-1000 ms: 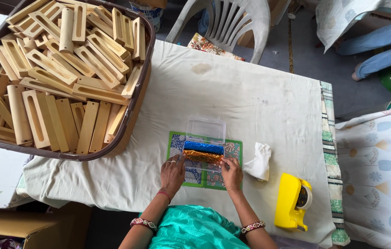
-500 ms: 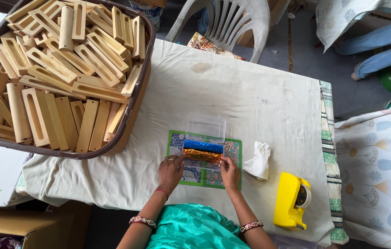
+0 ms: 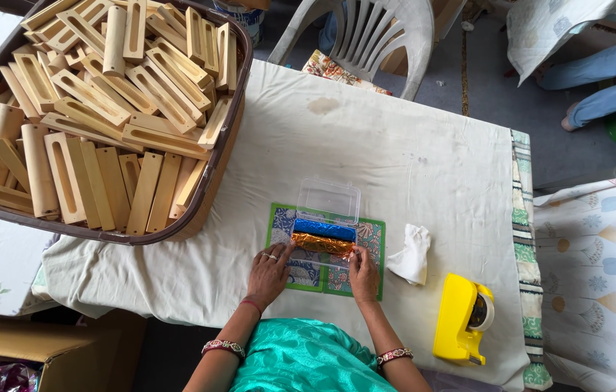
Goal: The person wraps wooden blocks with metallic foil, folding the foil around each block and smoothing it by hand. They wipe a clear plastic container with a white cloth, place the wrapped blocks into the container, and wipe the blocks with the cloth.
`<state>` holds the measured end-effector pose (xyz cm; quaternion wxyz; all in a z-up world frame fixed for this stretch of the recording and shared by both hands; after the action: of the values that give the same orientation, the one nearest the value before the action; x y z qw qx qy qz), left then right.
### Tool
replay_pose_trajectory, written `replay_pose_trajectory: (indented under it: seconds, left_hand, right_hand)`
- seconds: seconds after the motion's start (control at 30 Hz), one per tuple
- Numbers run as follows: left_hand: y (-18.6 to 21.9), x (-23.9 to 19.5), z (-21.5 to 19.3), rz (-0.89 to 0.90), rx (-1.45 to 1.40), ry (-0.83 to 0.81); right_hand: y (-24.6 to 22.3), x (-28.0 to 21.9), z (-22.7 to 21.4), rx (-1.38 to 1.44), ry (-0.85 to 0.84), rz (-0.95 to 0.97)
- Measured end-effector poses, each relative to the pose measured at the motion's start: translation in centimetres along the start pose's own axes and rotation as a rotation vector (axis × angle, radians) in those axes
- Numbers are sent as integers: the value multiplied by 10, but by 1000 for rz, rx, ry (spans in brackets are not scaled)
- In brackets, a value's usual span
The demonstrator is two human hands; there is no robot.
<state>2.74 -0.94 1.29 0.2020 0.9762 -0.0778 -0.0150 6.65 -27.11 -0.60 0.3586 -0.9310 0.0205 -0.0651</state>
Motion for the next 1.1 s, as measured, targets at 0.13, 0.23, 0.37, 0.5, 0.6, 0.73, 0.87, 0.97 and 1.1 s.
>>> replay_pose_trajectory:
  seconds: [0.13,0.23,0.37,0.5,0.6,0.73,0.87,0.97,1.1]
  left_hand:
    - [-1,0,0,1,-6,5]
    - [-1,0,1,2,-12,13]
    - [-1,0,-1,1,-10,10]
    - [-1,-1,0,9,-14,2]
    - [-1,-2,-1,20,-14,11]
    - [-1,-2,1,16,-12,10]
    - [-3,-2,2,10,-8,-2]
    - [-3,-2,2,2,-15,-12]
    - [-3,-2,-1,-20,-49,0]
  right_hand:
    - [1,-1,1,2,0,-10]
    - [0,-2,0,4,-4,-14]
    - [-5,-2,-2,23,20,-46]
    - [-3,-3,-2,8,45,-58]
    - [5,-2,4,-4,18,-20]
    - [8,-2,5,-5,6,-3]
    - [6,-2,6,-11,7,-23]
    - [4,-2,4,-6,9,-41]
    - [0,-3,3,16,15,-63]
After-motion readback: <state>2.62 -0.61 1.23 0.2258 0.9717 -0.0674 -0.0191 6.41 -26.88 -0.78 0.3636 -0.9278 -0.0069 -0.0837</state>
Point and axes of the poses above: each hand's wrist, its own x-axis towards the middle knuckle, its own z-axis out of the palm, y = z × x, the point moved 9 cm from there along x, towards the middle knuckle, and after that the axes turned 4 degrees about x, right-handed, at the moved point
